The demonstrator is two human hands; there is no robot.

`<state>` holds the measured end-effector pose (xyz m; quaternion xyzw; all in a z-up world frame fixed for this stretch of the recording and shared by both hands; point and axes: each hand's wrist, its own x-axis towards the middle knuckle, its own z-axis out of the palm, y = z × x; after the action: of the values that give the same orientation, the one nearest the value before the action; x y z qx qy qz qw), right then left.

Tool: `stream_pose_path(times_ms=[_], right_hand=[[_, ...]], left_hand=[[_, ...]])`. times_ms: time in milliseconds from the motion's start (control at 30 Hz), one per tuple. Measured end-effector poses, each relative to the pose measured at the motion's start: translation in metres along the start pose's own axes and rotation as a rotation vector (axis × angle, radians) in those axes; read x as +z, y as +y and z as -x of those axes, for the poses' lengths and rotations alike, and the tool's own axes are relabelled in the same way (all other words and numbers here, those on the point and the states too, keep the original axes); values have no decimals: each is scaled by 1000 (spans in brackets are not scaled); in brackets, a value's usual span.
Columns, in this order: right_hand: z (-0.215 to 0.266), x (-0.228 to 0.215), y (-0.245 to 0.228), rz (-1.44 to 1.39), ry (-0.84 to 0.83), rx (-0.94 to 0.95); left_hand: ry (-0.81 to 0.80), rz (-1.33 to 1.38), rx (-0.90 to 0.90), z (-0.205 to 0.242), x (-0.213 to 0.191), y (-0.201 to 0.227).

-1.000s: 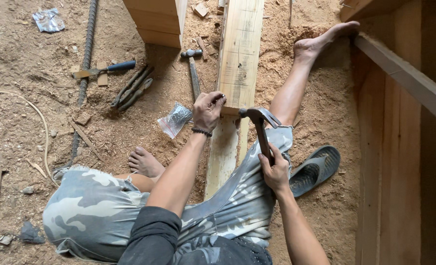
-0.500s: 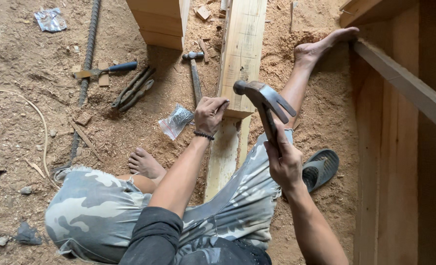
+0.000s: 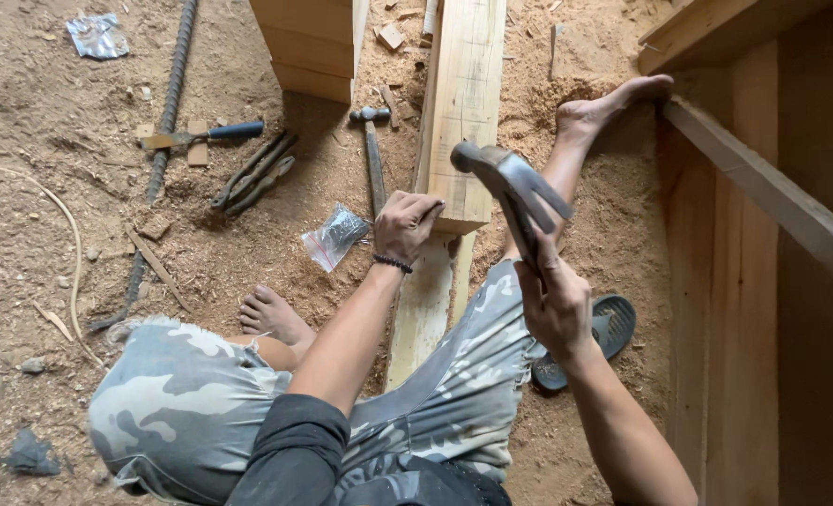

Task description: The person sits on the floor and uses a hammer to drive nails into wooden planks, assembling a rectangular wooden frame. They repeatedly pick up nails from a plastic bag, position them on the wood, and hammer them in to join the pieces together.

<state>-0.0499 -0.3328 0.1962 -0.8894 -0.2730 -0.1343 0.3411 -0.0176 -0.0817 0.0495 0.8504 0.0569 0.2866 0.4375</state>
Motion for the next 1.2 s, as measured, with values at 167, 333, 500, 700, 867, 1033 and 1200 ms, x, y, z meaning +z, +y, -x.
stream_pose_path(times_ms=[167,333,500,700,867,1033,1200], right_hand=[[-20,-5,-16,161,-290,-6],[-49,-48,-53,-18,-175,55],[-79,-60,-86,-404,523,-187],[-25,-5,2,222,-436,-69],[-65,-63,-70,123,-246,-21],[-79,-58,-66,-427,384,-318],[-20,3,1,287,-200,-255]], left_hand=[[-29,-2,2,3,-4,-1],[34,81,-20,-10,8,-7],[-186,349,-588,-52,-7,5],[-578,765,-711,-78,13,-15],[-610,596,-758,-73,27,-31],[-641,550,-861,-84,34,-36],[-650,540,-853,-87,29,-35]])
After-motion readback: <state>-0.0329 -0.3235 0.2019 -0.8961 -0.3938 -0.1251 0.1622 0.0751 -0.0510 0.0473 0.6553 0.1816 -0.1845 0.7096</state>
